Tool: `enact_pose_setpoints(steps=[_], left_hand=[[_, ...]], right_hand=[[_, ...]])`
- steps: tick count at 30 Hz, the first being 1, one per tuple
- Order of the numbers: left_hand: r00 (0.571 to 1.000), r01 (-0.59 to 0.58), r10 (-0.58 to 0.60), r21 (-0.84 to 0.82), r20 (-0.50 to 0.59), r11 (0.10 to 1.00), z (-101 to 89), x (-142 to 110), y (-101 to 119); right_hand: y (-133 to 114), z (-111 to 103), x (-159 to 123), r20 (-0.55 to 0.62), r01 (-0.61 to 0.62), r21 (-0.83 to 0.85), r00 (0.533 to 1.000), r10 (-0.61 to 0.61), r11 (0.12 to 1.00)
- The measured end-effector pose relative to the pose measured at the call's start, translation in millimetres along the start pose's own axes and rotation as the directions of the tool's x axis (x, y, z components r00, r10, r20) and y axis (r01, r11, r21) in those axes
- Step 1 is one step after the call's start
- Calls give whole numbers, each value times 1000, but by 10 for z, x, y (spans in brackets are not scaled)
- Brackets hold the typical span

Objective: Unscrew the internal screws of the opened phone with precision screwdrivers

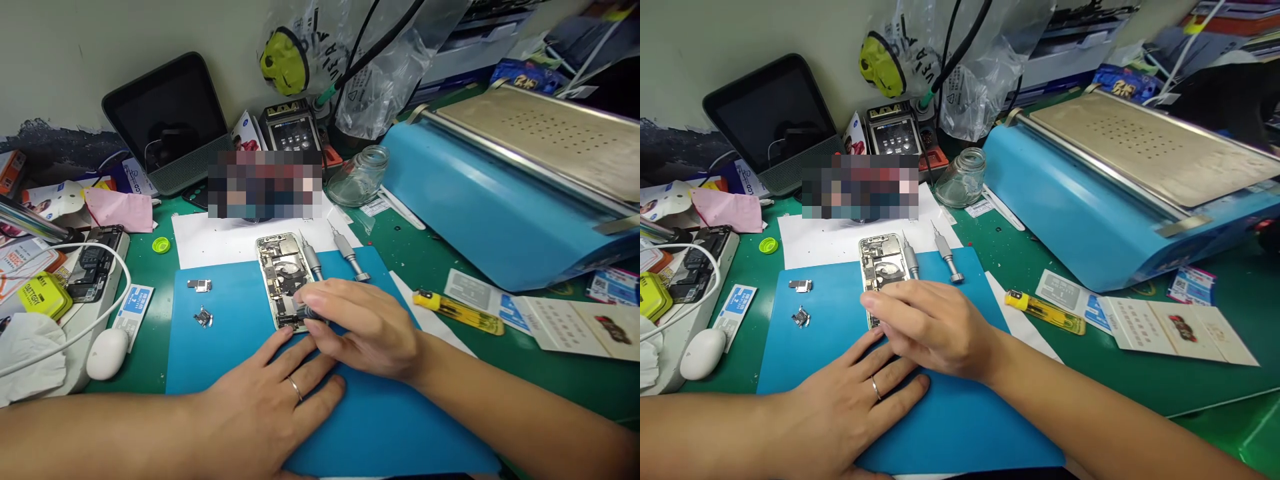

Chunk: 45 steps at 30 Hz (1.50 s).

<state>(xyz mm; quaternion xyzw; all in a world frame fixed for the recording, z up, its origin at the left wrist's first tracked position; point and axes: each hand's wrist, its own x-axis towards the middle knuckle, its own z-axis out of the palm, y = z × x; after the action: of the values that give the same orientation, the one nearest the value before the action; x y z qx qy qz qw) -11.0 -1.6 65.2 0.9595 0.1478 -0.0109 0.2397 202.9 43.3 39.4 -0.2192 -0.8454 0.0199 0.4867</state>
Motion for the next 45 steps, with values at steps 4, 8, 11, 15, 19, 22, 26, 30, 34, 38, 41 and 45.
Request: enact_pose_setpoints(steps=[4, 8, 11, 15, 19, 22, 26, 30, 34, 38, 41, 45], left_hand=[[1000, -2, 1, 27, 3, 1000, -19, 1, 1], [1000, -1, 0, 26, 12, 1000, -40, 4, -1], [1000, -9, 8, 12, 21, 1000, -29, 6, -7], [1000, 0, 0, 4, -2, 1000, -4, -4, -4], [1000, 0, 1, 9, -24, 1000, 10, -8, 6], [1000, -8, 8, 10, -19, 1000, 22, 4, 5], [1000, -19, 19, -6, -1, 1000, 39, 16, -6], [1000, -9, 9, 2, -12, 1000, 22, 5, -7], [1000, -5, 5, 40, 9, 999, -13, -1, -3], [1000, -16, 16, 36, 12, 999, -20, 14, -1], [1000, -6, 5, 46, 9, 999, -16, 17, 3], [1000, -13, 12, 55, 25, 998, -7, 10, -3]], right_hand=[[9, -11, 4, 13, 20, -59, 1000, -20, 998], [8, -34, 16, 14, 14, -80, 1000, -13, 997], [7, -47, 23, 16, 8, -51, 1000, -7, 999], [16, -58, 22, 43, 14, -59, 999, -11, 998], [27, -56, 21, 53, 28, -90, 998, -24, 996], [29, -54, 28, 61, 28, -103, 998, -22, 994], [43, -69, 37, 79, 34, -63, 996, -29, 997], [79, -98, 35, 99, -15, -3, 995, 15, 1000], [97, -112, 27, 128, -58, 60, 990, 50, 996], [76, -117, 26, 113, -95, 66, 990, 88, 993], [69, -121, 30, 93, -95, 74, 992, 88, 993], [73, -120, 38, 119, -81, 47, 990, 75, 996]])
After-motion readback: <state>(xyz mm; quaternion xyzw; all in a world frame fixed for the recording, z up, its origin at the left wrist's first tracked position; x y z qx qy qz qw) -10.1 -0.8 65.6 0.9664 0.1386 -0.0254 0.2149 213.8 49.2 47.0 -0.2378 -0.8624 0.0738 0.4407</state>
